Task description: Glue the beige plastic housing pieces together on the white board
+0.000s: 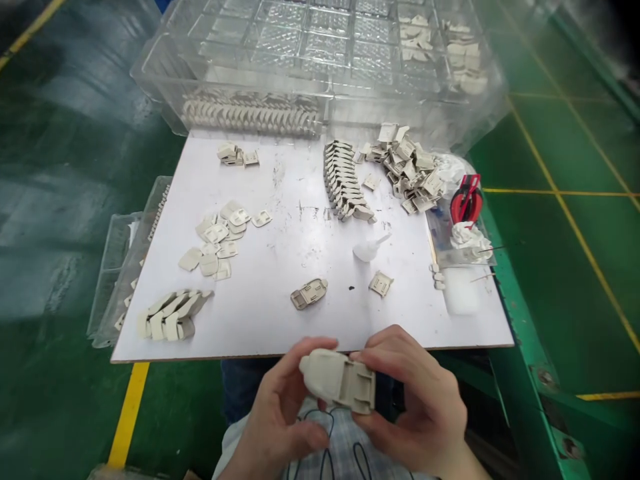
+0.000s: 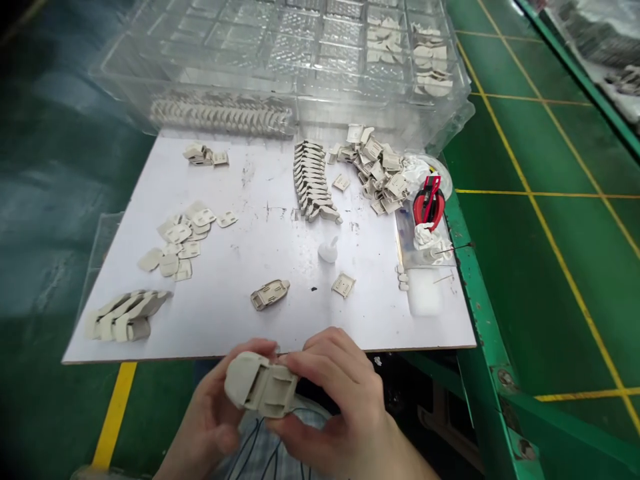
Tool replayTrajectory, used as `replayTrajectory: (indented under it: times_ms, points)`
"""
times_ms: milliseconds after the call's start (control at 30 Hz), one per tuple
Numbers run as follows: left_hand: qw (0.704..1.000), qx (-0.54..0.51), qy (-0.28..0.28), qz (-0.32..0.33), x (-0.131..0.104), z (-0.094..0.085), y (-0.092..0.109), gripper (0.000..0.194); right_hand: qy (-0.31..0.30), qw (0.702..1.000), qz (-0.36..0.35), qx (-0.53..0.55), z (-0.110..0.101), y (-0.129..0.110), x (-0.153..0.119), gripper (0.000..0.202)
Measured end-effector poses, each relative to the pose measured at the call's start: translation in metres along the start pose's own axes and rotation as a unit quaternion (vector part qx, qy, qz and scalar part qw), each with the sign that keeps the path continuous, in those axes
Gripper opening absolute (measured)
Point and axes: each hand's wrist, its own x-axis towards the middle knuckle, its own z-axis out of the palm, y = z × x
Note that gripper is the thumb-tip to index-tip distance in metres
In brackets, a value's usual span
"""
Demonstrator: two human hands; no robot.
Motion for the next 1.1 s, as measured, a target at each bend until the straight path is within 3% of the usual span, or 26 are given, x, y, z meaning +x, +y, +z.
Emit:
replayTrajectory:
  times_ms: [100, 233, 367, 500, 567, 633, 733, 833, 1000, 1100]
  points:
    - [0.996, -0.072, 0.006, -0.061, 0.004, 0.009, -0.007, 0.063, -0.013, 0.999, -0.027, -0.027, 0.004, 0.003, -0.003, 0.036]
    - [0.99, -0.136, 0.023, -0.037, 0.013, 0.015, -0.012, 0.047, -0.025, 0.997, -0.04, -0.054, 0.003, 0.007, -0.007, 0.034]
    - [0.982, -0.183, 0.026, -0.027, 0.015, 0.009, -0.01, 0.035, -0.006, 0.996, 0.038, -0.08, -0.017, 0.025, -0.01, 0.037]
    - [0.975, -0.212, 0.024, -0.061, 0.014, 0.001, -0.008, 0.031, 0.076, 0.959, 0.12, -0.243, -0.035, 0.062, -0.005, 0.033]
    - [0.971, -0.23, 0.023, -0.067, 0.013, 0.0, -0.01, 0.03, 0.056, 0.946, 0.144, -0.285, -0.036, 0.078, -0.002, 0.042]
    - [0.968, -0.24, 0.019, -0.072, 0.012, 0.002, -0.012, 0.03, 0.033, 0.944, 0.154, -0.291, -0.033, 0.085, 0.0, 0.038]
    - [0.966, -0.24, 0.005, -0.097, 0.011, 0.005, -0.015, 0.033, 0.02, 0.96, 0.159, -0.232, -0.033, 0.078, 0.0, 0.025]
    - [0.958, -0.244, -0.004, -0.15, 0.013, 0.007, -0.013, 0.036, -0.01, 0.979, 0.149, -0.139, -0.037, 0.057, -0.002, 0.028]
    - [0.9, -0.376, -0.063, -0.21, 0.017, 0.01, -0.012, 0.035, -0.084, 0.991, 0.083, -0.069, -0.036, 0.035, -0.003, 0.038]
    - [0.874, -0.432, -0.058, -0.214, 0.017, 0.012, -0.017, 0.032, -0.104, 0.99, 0.05, -0.082, -0.031, 0.035, 0.0, 0.04]
